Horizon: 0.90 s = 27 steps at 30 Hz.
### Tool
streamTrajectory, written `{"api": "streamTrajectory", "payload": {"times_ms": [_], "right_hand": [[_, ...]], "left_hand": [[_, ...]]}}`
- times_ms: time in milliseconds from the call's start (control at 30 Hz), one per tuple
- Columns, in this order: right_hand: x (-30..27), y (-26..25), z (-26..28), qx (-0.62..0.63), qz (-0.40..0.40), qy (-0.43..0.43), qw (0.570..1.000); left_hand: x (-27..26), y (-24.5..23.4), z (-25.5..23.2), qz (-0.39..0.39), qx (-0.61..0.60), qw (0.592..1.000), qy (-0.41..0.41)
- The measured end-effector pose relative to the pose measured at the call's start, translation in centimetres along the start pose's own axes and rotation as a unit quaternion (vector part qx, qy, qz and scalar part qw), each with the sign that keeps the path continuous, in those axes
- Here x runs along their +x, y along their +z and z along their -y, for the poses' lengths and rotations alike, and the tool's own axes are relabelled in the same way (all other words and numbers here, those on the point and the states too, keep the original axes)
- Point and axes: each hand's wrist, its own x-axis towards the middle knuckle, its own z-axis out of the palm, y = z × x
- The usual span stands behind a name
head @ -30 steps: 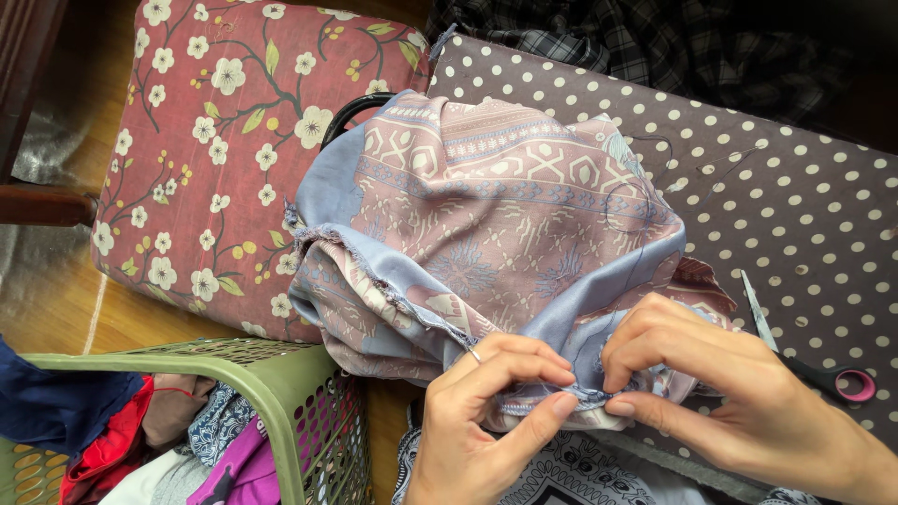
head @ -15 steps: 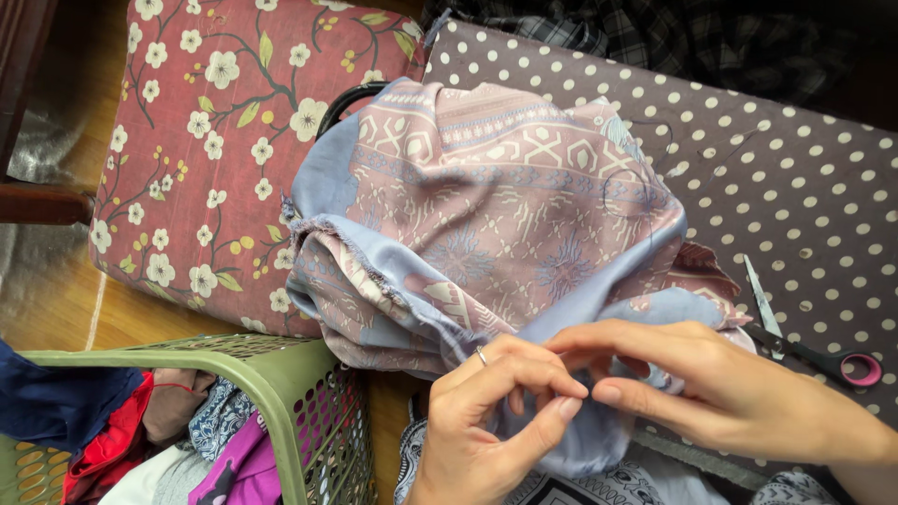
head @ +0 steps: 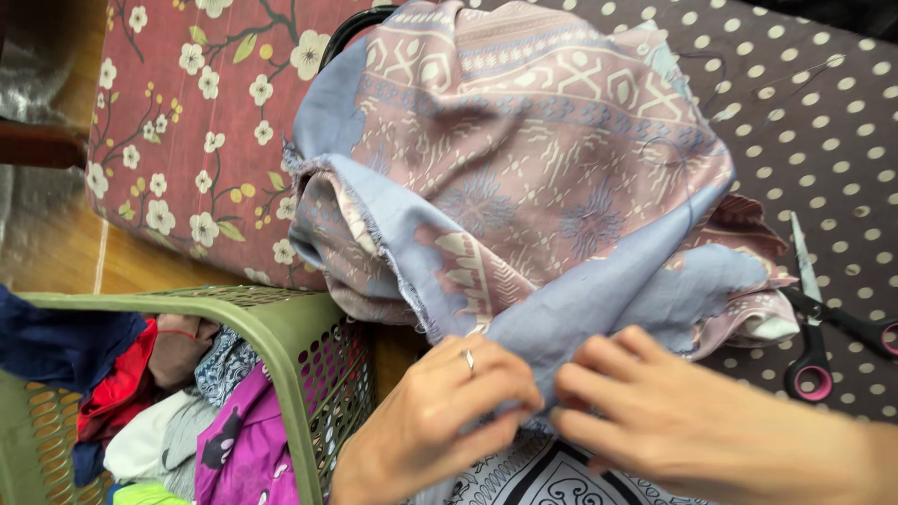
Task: The person hand-sews the frayed edge of a patterned fabric item with a needle and thread, pulling stitches through the cloth and working along the edge while the item rests on a cushioned surface. Scissors and a thread spool lie nearby, and the person occasionally repositions the fabric and thread.
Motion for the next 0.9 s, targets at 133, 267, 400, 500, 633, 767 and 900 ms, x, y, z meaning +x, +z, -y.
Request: {"api": "streamTrajectory", "payload": {"times_ms": [133, 267, 400, 500, 633, 767, 900], "right_hand": [[1.0, 2.7, 0.0, -0.119, 0.007, 0.016, 0.993], [-1.0, 1.0, -1.4, -0.052, -0.058, 0.011, 0.997], [-3.2, -2.8, -2.5, 0.031, -0.138, 0.039, 0.989], [-4.5, -4.9, -2.8, 0.111, -0.186, 0.073, 0.973], [-5.5, -5.7, -3.1, 0.209, -0.222, 0.099, 0.947], [-5.9, -6.4, -3.4, 0.275, -0.183, 0.084, 0.940], [-4.4, -7.0, -3.2, 0.166, -0.229, 0.033, 0.959]], "left_hand": [[0.2, 0.8, 1.1, -0.027, 0.021, 0.999, -0.022], [0.8, 0.8, 0.6, -0.035, 0.003, 0.999, -0.020], [1.5, -0.5, -0.4, -0.040, -0.029, 0.999, 0.018], [2.5, -0.8, -1.3, -0.078, -0.023, 0.996, 0.043], [3.8, 0.5, -2.5, -0.136, -0.029, 0.990, -0.012], [4.4, 2.1, -2.6, -0.170, -0.111, 0.977, -0.069], [4.4, 2.3, -2.3, -0.144, -0.148, 0.978, 0.024]]}}
